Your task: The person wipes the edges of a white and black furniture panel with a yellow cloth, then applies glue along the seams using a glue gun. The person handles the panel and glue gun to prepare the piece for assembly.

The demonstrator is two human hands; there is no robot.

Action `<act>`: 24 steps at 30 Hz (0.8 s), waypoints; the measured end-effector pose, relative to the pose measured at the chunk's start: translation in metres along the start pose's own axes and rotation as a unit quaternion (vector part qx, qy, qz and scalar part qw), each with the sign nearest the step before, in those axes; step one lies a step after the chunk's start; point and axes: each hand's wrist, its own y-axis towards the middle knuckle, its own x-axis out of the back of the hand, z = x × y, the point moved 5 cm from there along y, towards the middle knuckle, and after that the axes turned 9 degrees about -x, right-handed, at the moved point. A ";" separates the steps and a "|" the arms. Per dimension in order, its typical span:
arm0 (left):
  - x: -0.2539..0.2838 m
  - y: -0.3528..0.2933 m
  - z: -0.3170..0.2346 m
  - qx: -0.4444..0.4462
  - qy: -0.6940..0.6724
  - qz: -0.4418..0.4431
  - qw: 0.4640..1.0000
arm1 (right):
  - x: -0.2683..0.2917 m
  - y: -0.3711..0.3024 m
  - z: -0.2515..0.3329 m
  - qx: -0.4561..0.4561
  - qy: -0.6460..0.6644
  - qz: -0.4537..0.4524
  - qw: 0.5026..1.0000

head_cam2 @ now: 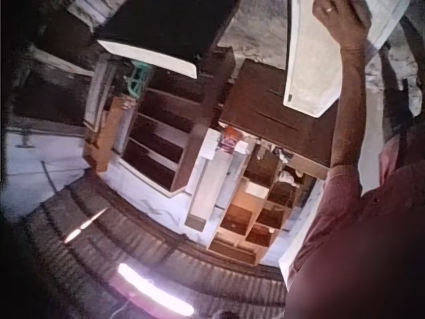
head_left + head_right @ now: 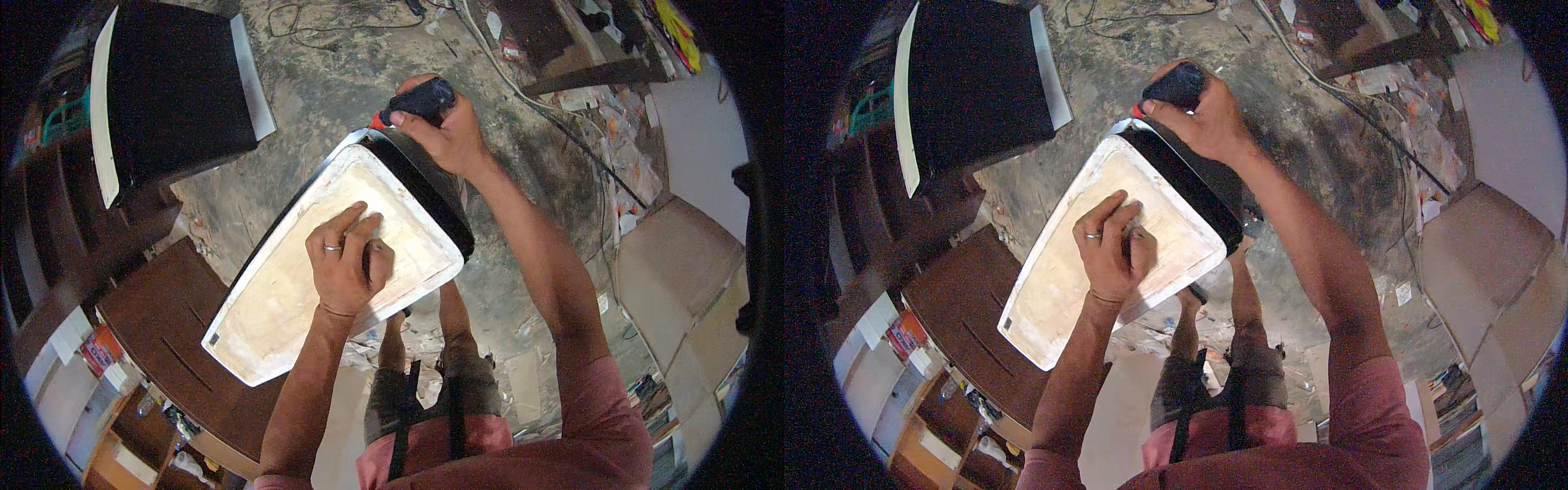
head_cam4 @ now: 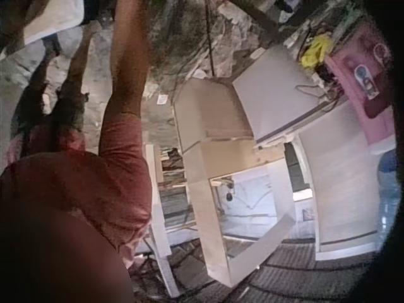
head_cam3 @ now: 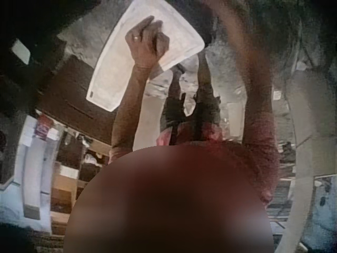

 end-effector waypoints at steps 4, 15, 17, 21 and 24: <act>0.000 0.000 0.000 -0.011 0.005 0.000 1.000 | 0.007 -0.016 -0.005 -0.010 0.037 -0.033 0.999; -0.003 0.000 -0.002 -0.034 0.006 0.009 0.999 | 0.040 -0.086 -0.001 -0.069 0.010 -0.079 0.994; -0.003 0.000 -0.002 -0.039 0.003 0.007 0.999 | 0.048 -0.105 0.003 -0.046 0.010 -0.099 0.994; -0.004 -0.001 -0.002 -0.050 -0.001 0.007 0.999 | 0.066 -0.152 0.002 -0.111 -0.025 -0.139 0.984; -0.004 -0.001 -0.003 -0.061 0.011 0.007 0.998 | 0.074 -0.181 0.002 -0.135 0.012 -0.154 0.979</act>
